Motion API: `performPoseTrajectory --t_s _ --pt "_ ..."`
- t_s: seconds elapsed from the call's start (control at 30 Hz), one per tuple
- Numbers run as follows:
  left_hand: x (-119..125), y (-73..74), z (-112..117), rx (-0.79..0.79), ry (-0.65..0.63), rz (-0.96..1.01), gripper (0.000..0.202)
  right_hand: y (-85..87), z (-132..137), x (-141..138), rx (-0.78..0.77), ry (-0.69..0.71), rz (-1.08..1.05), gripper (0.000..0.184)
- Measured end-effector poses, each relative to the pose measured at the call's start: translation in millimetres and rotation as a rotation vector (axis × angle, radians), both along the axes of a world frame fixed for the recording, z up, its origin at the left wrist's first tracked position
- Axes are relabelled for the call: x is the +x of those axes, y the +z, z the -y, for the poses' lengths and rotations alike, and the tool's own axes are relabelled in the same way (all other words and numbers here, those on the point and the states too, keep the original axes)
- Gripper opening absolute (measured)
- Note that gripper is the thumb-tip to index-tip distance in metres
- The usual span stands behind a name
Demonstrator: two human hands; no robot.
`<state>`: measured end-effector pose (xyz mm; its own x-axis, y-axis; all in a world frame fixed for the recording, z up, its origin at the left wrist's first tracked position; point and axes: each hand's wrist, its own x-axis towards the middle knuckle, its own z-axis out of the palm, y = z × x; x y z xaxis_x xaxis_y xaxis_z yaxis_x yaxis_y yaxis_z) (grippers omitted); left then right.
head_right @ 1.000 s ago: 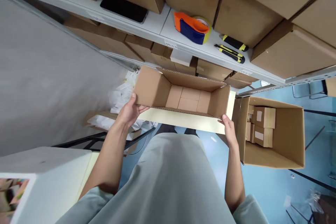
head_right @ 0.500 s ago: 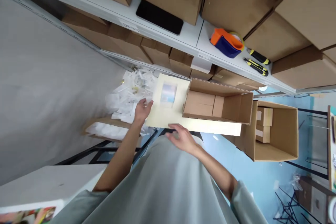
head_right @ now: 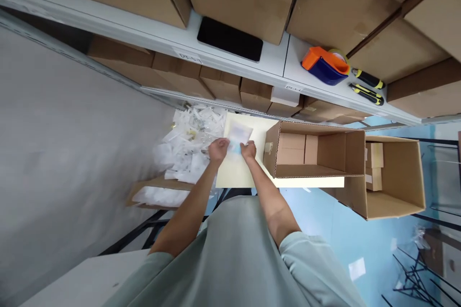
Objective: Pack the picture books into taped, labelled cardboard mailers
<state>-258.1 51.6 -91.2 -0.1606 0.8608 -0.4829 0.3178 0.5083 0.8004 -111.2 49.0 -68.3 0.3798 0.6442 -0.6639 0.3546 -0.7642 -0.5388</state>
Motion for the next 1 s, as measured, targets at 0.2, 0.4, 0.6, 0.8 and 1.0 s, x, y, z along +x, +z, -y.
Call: performPoseTrajectory --t_s 0.2,0.4,0.6,0.8,1.0 --pt "-2 73.3 21 0.199 -0.067 -0.131 0.017 57.9 25 -28 0.130 -0.035 -0.108 0.017" --pt "19 209.5 57 0.791 -0.055 -0.176 0.019 204.7 88 -8 0.622 0.063 -0.341 0.027" --pt "103 308.4 79 1.280 -0.343 -0.142 0.036 314.0 121 67 0.765 -0.151 -0.130 0.047" --pt "189 327.0 73 1.156 -0.678 0.029 0.049 342.9 102 193 0.916 0.022 0.215 0.024" --pt "232 294.9 73 0.846 -0.849 -0.003 0.045 335.1 71 290 0.585 0.843 0.407 0.013"
